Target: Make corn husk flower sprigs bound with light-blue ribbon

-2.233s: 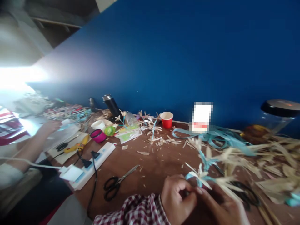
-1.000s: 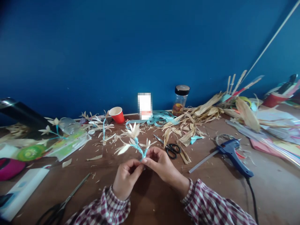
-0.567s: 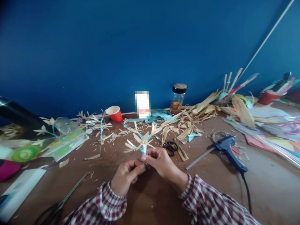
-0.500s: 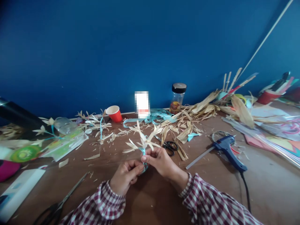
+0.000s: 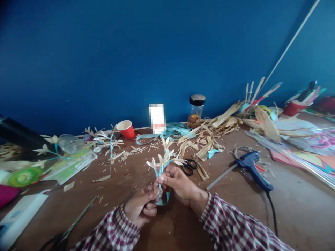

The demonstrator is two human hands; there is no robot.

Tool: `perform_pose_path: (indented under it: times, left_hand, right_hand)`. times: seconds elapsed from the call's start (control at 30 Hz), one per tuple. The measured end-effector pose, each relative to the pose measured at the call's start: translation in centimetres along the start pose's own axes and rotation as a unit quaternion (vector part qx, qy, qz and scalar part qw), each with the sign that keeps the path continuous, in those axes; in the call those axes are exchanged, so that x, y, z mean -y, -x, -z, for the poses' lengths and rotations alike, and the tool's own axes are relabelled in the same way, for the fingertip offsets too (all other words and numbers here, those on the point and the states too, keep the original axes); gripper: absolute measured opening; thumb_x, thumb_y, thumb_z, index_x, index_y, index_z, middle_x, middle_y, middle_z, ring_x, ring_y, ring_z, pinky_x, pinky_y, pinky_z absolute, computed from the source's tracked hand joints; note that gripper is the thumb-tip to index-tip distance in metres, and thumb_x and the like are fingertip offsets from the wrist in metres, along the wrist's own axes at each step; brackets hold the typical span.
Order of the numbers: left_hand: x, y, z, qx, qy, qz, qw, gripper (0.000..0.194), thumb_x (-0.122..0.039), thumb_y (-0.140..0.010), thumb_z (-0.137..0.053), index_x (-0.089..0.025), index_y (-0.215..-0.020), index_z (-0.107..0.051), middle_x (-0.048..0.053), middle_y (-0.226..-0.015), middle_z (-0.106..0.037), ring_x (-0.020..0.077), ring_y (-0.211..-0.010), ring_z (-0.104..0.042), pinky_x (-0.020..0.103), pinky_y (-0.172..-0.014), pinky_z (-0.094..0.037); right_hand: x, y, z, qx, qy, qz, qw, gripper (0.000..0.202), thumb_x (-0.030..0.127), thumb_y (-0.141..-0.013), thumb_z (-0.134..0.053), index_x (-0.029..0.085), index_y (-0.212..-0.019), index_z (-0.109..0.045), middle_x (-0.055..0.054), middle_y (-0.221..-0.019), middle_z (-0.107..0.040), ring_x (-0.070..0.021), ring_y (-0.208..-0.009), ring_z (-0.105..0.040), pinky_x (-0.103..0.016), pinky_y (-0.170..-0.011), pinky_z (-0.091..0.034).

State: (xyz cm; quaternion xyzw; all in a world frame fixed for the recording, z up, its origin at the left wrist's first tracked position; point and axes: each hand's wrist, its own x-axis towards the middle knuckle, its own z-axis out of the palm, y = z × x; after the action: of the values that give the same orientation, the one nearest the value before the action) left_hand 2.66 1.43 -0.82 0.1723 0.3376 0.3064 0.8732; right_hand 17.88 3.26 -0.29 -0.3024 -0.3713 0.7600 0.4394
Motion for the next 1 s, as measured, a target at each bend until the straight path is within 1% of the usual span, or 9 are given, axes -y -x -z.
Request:
perform_pose_path:
  times: [0.17, 0.3, 0.43, 0.53, 0.6, 0.7, 0.77, 0.87, 1.0]
  left_hand:
    - [0.3, 0.0, -0.1, 0.003, 0.018, 0.010, 1.000, 0.031, -0.027, -0.052, -0.087, -0.010, -0.069, -0.067, -0.004, -0.051, -0.049, -0.0035, -0.036, -0.032, 0.008, -0.034, -0.016]
    - [0.4, 0.0, -0.4, -0.011, 0.004, 0.013, 1.000, 0.036, -0.030, -0.047, -0.088, -0.010, -0.067, -0.066, -0.004, -0.050, -0.048, -0.0023, -0.037, -0.035, 0.009, -0.034, -0.018]
    - [0.7, -0.3, -0.4, -0.072, -0.046, -0.069, 0.994, 0.041, -0.037, -0.045, -0.088, -0.012, -0.061, -0.060, -0.005, -0.049, -0.050, -0.0010, -0.035, -0.036, 0.011, -0.033, -0.020]
    - [0.9, -0.6, -0.2, -0.131, -0.119, -0.168, 0.970, 0.042, -0.044, -0.051, -0.083, -0.013, -0.058, -0.056, -0.006, -0.045, -0.047, 0.0002, -0.032, -0.034, 0.013, -0.033, -0.023]
    - [0.8, -0.6, -0.2, -0.161, -0.178, -0.209, 0.948, 0.040, -0.048, -0.057, -0.078, -0.013, -0.059, -0.057, -0.007, -0.043, -0.046, 0.0020, -0.033, -0.035, 0.015, -0.034, -0.026]
    - [0.6, -0.1, -0.7, -0.202, -0.262, -0.241, 0.913, 0.037, -0.047, -0.060, -0.076, -0.014, -0.059, -0.059, -0.005, -0.040, -0.046, 0.0053, -0.034, -0.040, 0.017, -0.036, -0.030]
    - [0.5, 0.2, -1.0, -0.215, -0.294, -0.247, 0.898, 0.035, -0.044, -0.059, -0.076, -0.014, -0.057, -0.058, -0.005, -0.039, -0.047, 0.0066, -0.034, -0.042, 0.018, -0.037, -0.031]
    - [0.5, 0.2, -0.8, -0.196, -0.306, -0.228, 0.903, 0.035, -0.045, -0.063, -0.074, -0.014, -0.057, -0.058, -0.004, -0.040, -0.048, 0.0064, -0.035, -0.042, 0.018, -0.037, -0.032]
    - [0.7, -0.4, 0.1, -0.152, -0.246, -0.192, 0.938, 0.040, -0.050, -0.062, -0.074, -0.013, -0.058, -0.060, -0.004, -0.041, -0.048, 0.0032, -0.032, -0.036, 0.016, -0.034, -0.026]
  right_hand:
    - [0.3, 0.2, -0.4, 0.062, -0.033, 0.000, 0.998, 0.030, 0.039, -0.076, -0.069, 0.014, -0.069, -0.054, 0.004, -0.054, -0.052, -0.0077, -0.045, -0.050, -0.020, -0.046, -0.040]
    - [0.5, 0.4, -0.1, 0.068, -0.033, -0.011, 0.997, 0.024, 0.035, -0.078, -0.068, 0.015, -0.083, -0.057, 0.009, -0.048, -0.041, -0.0035, -0.042, -0.034, -0.016, -0.044, -0.032]
    - [1.0, 0.4, -0.1, 0.063, 0.005, -0.012, 0.998, 0.026, 0.038, -0.082, -0.064, 0.015, -0.091, -0.057, 0.010, -0.048, -0.040, -0.0020, -0.040, -0.022, -0.016, -0.041, -0.021]
    - [1.0, 0.1, -0.1, 0.024, 0.047, 0.014, 0.999, 0.027, 0.039, -0.080, -0.066, 0.016, -0.090, -0.056, 0.006, -0.059, -0.050, -0.0031, -0.045, -0.034, -0.016, -0.043, -0.026]
    - [0.5, -0.1, 0.0, -0.010, 0.094, 0.036, 0.995, 0.036, 0.036, -0.068, -0.077, 0.017, -0.090, -0.056, 0.004, -0.070, -0.056, -0.0065, -0.057, -0.046, -0.018, -0.051, -0.035]
    - [-0.6, -0.5, 0.2, -0.077, 0.176, 0.056, 0.980, 0.040, 0.029, -0.052, -0.086, 0.016, -0.075, -0.057, 0.005, -0.065, -0.054, -0.0085, -0.060, -0.047, -0.020, -0.054, -0.037]
    - [-1.1, -0.6, 0.3, -0.112, 0.195, 0.045, 0.973, 0.037, 0.032, -0.051, -0.086, 0.016, -0.062, -0.055, 0.005, -0.058, -0.052, -0.0081, -0.056, -0.044, -0.021, -0.051, -0.035]
    - [-1.1, -0.6, 0.4, -0.123, 0.161, 0.029, 0.979, 0.035, 0.036, -0.053, -0.084, 0.015, -0.056, -0.057, 0.004, -0.055, -0.055, -0.0086, -0.053, -0.046, -0.022, -0.051, -0.036]
    - [-0.3, -0.4, 0.3, -0.097, 0.110, 0.021, 0.989, 0.032, 0.038, -0.054, -0.084, 0.015, -0.059, -0.061, 0.002, -0.055, -0.061, -0.0096, -0.052, -0.051, -0.023, -0.052, -0.040]
